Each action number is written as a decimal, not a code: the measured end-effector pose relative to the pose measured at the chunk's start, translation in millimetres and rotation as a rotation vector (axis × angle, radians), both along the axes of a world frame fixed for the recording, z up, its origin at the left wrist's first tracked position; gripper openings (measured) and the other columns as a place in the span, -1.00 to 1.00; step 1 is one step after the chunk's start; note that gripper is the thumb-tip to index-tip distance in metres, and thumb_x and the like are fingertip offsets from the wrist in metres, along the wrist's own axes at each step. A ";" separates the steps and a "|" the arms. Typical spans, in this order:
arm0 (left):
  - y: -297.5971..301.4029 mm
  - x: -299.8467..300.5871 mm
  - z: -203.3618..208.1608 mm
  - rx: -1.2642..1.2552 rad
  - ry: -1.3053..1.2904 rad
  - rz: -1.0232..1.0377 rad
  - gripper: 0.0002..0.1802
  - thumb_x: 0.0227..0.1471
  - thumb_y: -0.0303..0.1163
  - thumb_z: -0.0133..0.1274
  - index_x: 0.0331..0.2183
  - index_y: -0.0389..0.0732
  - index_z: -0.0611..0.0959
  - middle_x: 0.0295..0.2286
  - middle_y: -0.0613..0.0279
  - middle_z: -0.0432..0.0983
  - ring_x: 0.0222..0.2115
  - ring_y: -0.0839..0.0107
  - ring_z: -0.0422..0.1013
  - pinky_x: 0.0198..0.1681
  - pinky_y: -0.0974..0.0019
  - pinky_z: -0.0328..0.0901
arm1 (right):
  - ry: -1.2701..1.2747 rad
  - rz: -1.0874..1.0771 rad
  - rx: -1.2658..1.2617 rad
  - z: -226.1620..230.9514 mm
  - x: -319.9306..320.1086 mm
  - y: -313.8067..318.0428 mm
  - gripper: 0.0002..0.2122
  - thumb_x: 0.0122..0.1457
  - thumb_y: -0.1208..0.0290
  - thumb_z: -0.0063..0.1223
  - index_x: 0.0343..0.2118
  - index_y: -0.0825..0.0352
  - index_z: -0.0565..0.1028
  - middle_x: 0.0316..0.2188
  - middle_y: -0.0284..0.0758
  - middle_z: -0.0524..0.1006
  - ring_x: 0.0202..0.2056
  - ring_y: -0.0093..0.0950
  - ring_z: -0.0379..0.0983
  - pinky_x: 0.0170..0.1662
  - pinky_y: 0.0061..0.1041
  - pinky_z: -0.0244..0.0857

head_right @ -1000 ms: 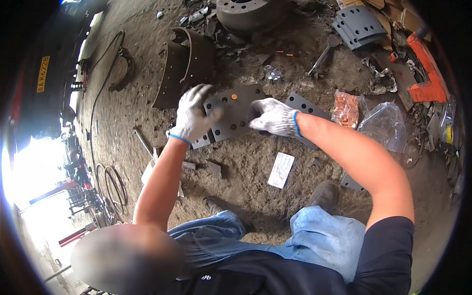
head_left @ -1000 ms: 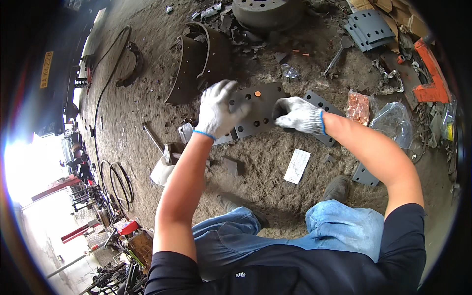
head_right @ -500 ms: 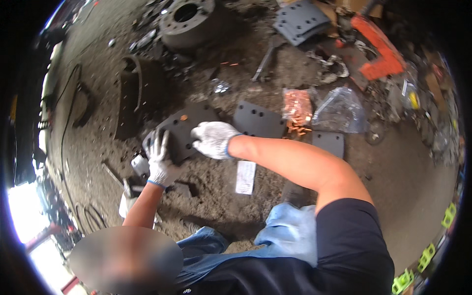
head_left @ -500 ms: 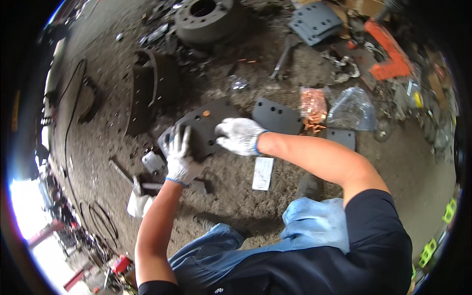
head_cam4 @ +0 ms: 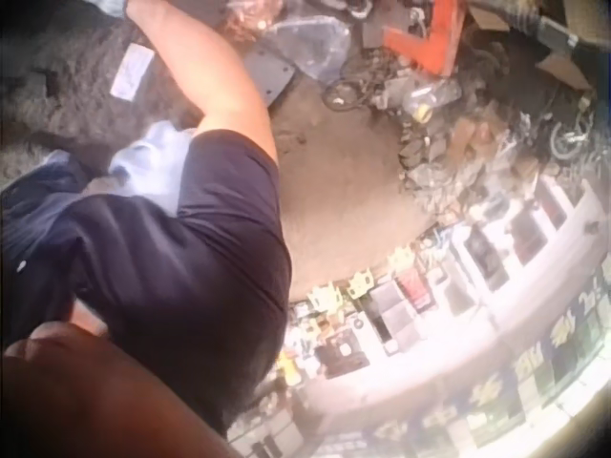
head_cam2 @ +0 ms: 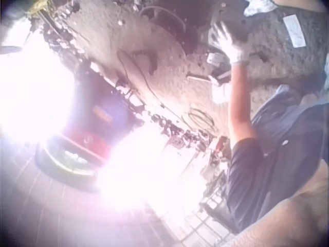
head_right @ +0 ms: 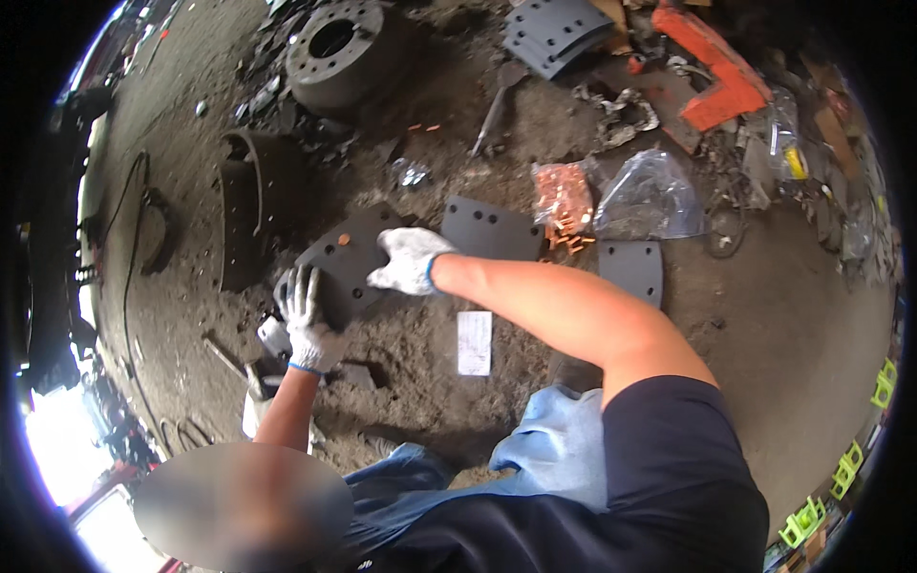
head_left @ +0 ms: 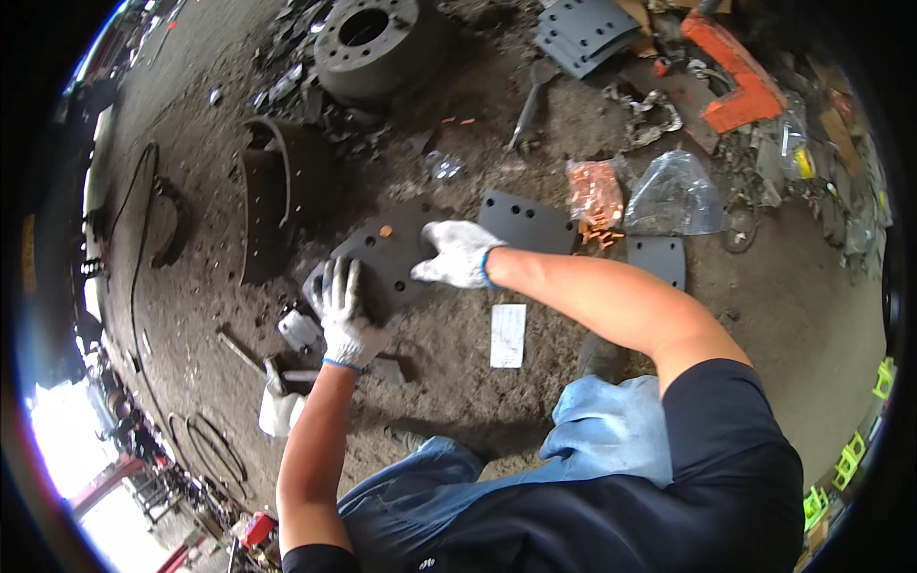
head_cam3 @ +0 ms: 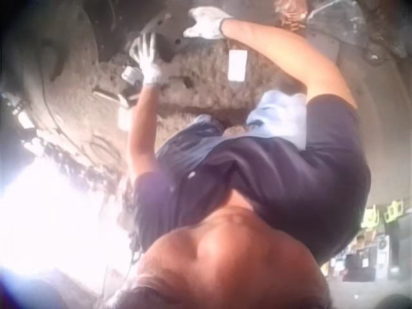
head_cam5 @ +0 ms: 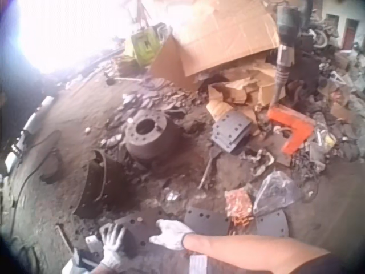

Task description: The person kneels on the workshop floor and assembles brake shoes by inserting small copper-colored pins into holes on curved metal plates. The person uses a metal scraper to clean the surfaces of the brake shoes and repeatedly handles multiple brake shoe segments and pins.

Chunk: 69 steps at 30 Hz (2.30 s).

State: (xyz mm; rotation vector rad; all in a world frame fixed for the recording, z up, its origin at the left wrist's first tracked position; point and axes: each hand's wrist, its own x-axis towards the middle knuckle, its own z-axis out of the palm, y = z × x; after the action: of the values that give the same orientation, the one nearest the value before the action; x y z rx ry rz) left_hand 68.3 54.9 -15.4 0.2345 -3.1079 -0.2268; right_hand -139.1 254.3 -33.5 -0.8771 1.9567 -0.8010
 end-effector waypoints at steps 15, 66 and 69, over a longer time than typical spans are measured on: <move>9.0 -7.8 -3.4 0.023 -0.026 0.057 0.27 -0.41 -0.06 0.55 0.35 -0.20 0.37 0.33 -0.18 0.26 0.40 -0.21 0.10 0.45 -0.42 -0.14 | -0.198 -0.393 -0.178 -56.8 -62.7 27.7 -0.51 0.24 0.05 0.28 -0.09 0.49 0.64 -0.09 0.07 0.69 -0.02 -0.13 0.65 0.09 -0.24 0.48; -13.5 -18.3 7.8 0.120 0.048 0.068 0.27 -0.37 0.06 0.55 0.37 -0.09 0.37 0.35 -0.08 0.24 0.39 -0.19 0.13 0.42 -0.40 -0.04 | -0.050 -0.123 -0.591 20.1 19.0 -4.9 -0.95 0.37 0.52 0.15 -0.19 0.36 0.59 -0.36 -0.34 0.64 -0.33 -0.54 0.58 -0.25 -0.48 0.51; -13.9 -19.7 8.1 0.132 0.055 0.063 0.27 -0.37 0.04 0.55 0.37 -0.09 0.37 0.35 -0.09 0.25 0.39 -0.20 0.13 0.41 -0.43 -0.04 | -0.262 -0.210 -0.628 30.0 2.9 -5.0 -0.89 0.38 0.50 0.14 -0.18 0.44 0.58 -0.43 -0.27 0.65 -0.39 -0.50 0.59 -0.27 -0.50 0.52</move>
State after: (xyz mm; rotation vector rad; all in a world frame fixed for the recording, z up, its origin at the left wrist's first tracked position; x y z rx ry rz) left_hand 48.6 41.1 -7.3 0.3225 -3.0283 -0.4296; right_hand -136.2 249.3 -3.6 -0.8645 1.5937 -1.6212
